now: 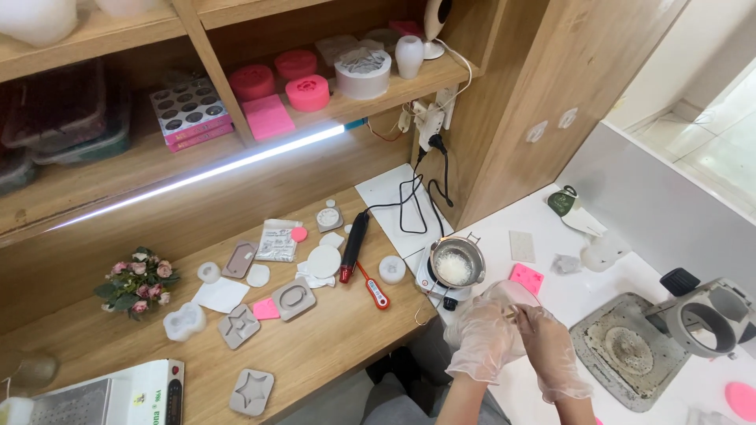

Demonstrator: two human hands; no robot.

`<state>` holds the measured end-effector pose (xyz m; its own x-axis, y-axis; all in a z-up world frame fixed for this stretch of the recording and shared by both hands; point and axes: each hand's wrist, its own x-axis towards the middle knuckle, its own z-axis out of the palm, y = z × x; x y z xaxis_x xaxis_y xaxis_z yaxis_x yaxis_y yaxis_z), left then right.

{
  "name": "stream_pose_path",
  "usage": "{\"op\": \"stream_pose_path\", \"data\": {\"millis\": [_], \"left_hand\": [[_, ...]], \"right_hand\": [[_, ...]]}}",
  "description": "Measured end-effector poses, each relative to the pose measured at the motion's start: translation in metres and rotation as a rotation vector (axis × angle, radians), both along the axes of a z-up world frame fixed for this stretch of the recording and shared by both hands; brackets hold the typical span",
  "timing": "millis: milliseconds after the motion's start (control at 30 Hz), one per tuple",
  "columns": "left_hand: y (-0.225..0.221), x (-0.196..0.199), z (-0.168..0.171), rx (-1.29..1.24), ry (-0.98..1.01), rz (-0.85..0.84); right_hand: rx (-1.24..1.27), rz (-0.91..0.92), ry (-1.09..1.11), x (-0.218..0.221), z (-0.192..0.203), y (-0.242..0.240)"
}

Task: Stirring and mixing ingredients for candle making in a plastic container.

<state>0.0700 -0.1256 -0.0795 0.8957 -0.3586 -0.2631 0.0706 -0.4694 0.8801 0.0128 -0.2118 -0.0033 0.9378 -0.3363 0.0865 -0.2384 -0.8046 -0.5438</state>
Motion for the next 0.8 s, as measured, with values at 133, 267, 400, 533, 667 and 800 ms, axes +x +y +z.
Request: {"op": "stream_pose_path", "data": {"millis": [133, 267, 400, 533, 667, 800], "left_hand": [[0.027, -0.011, 0.027, 0.172, -0.121, 0.015], [0.040, -0.018, 0.048, 0.338, -0.173, 0.030], [0.002, 0.022, -0.070, 0.155, 0.264, 0.064], [0.027, -0.005, 0.025, 0.485, 0.002, -0.142], [0.034, -0.011, 0.053, 0.441, -0.045, -0.045], [0.034, -0.011, 0.047, 0.432, -0.065, -0.022]], "right_hand": [[-0.205, -0.023, 0.057, -0.003, -0.008, -0.014], [-0.344, -0.034, 0.075, -0.004, -0.029, -0.023], [-0.354, 0.056, 0.166, 0.003, -0.040, -0.028], [-0.380, 0.043, 0.172, 0.001, -0.039, -0.028], [-0.350, 0.022, 0.147, 0.001, -0.038, -0.028], [-0.359, 0.027, 0.127, 0.001, -0.038, -0.027]]}}
